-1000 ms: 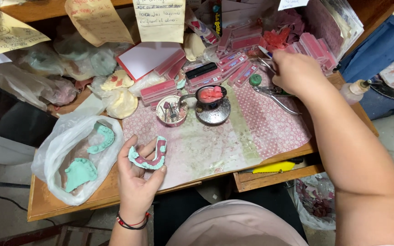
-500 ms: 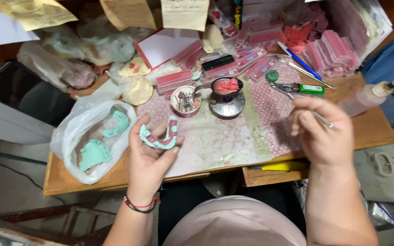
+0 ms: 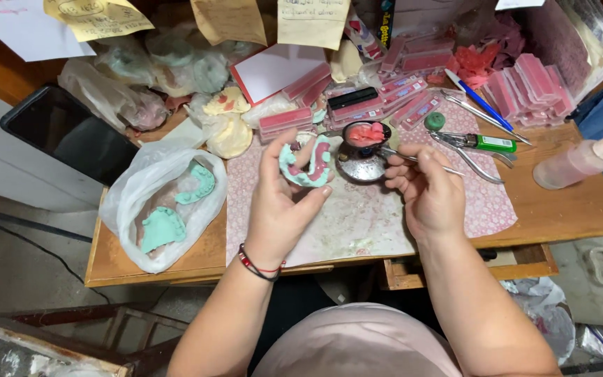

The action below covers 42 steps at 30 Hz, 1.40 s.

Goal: Applying wax to a dental model using a precision tool on a laboratory bench

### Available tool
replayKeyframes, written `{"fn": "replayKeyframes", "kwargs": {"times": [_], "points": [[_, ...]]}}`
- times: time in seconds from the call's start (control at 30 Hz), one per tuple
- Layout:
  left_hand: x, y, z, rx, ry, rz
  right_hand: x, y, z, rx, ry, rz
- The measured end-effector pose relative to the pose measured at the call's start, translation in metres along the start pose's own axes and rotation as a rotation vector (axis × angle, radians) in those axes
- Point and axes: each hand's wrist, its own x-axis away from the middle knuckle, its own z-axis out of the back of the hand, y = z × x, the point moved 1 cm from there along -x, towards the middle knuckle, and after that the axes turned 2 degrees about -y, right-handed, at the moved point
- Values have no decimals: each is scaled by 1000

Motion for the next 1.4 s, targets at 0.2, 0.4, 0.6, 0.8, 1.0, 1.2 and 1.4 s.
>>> {"fn": "replayKeyframes", "kwargs": {"times": [0.2,0.4,0.6,0.8,1.0,1.2,1.4], "points": [[8,-25,5,17,-10,61,0,7,3,44,42,39],[14,-30,11,-43,-33,60,2,5,3,38,35,35],[14,-30,12,-68,-48,24,3,5,2,53,26,34],[19,-34,11,5,-94,-23,4,5,2,56,20,28],[19,-26,7,27,-139,-53,6,3,0,50,14,22],[20,-19,10,-174,-157,-57,6,3,0,53,12,16],[22,-19,10,-172,-164,-46,6,3,2,48,11,18]]}}
